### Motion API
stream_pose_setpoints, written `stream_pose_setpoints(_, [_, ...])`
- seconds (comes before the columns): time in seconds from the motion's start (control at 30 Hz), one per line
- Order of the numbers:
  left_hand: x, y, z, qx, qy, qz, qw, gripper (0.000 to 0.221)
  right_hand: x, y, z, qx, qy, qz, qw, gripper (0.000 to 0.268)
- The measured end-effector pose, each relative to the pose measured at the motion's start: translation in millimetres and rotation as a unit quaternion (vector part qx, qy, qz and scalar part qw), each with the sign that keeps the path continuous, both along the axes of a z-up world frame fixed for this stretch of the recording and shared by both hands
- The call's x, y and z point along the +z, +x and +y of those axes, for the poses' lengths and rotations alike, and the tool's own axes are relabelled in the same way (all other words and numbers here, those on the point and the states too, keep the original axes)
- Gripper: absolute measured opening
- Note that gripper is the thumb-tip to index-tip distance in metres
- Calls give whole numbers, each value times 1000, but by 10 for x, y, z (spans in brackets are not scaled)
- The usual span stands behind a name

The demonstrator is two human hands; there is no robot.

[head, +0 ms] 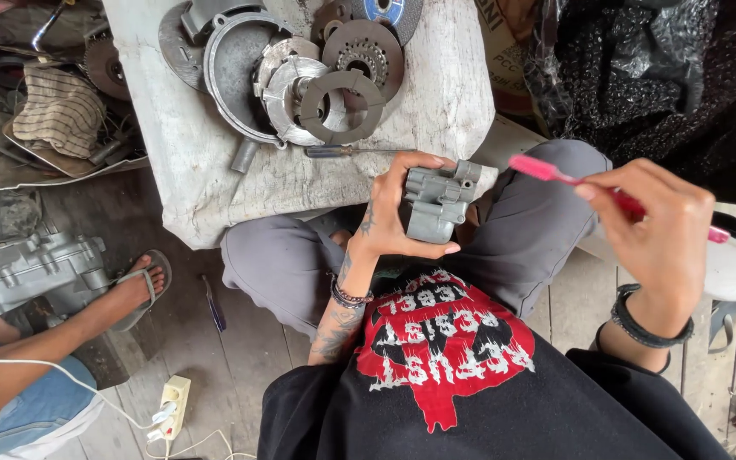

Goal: Cleaning a motorcycle carburetor using a toothbrush and a screwdriver to remove dirt and debris.

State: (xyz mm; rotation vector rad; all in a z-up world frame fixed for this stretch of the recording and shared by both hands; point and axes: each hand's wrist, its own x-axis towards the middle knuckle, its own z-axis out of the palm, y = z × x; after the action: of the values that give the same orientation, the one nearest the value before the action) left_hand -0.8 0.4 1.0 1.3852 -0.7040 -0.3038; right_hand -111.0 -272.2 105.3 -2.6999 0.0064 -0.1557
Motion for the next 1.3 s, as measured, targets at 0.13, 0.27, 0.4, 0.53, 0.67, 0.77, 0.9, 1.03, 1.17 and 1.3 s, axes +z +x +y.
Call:
stream_pose_setpoints(0.13, [28, -16, -21, 17, 10, -15, 1000, 90, 126, 95, 214, -15, 130, -34, 991, 18])
stream_pose_setpoints(0.27, [84, -36, -10, 29, 63, -36, 997, 92, -78, 254, 427, 61, 133, -34, 989, 6])
stream_pose_setpoints(0.4, [-49, 33, -8, 28, -39, 15, 999, 88, -230, 304, 415, 24, 226, -60, 972, 7])
stream_pose_setpoints(0.53, [-28, 25, 21, 11, 57, -1, 998, 94, -167, 186, 220, 29, 193, 4, 981, 8])
stream_pose_setpoints(0.67, [-46, 19, 20, 13, 47, 2, 999, 93, -108, 125, 138, 8, 178, -12, 984, 10])
stream_pose_setpoints(0.77, [-26, 20, 32, 22, 74, -21, 997, 92, -146, 117, 139, -6, 181, -41, 983, 21])
stream_pose_setpoints(0.9, [-9, 14, 28, 27, 76, -25, 996, 91, -177, 160, 307, 16, 183, -47, 982, 22])
stream_pose_setpoints(1.03, [12, 16, 26, 22, 76, -19, 997, 93, -242, 170, 254, 31, 189, 2, 981, 7])
stream_pose_setpoints(1.17, [-19, 11, 30, 27, 73, -16, 997, 93, -181, 88, 57, -2, 175, 8, 984, 6])
stream_pose_setpoints(1.3, [-13, 12, 21, 34, 73, -26, 996, 92, -76, 113, 144, -11, 206, -17, 978, 14])
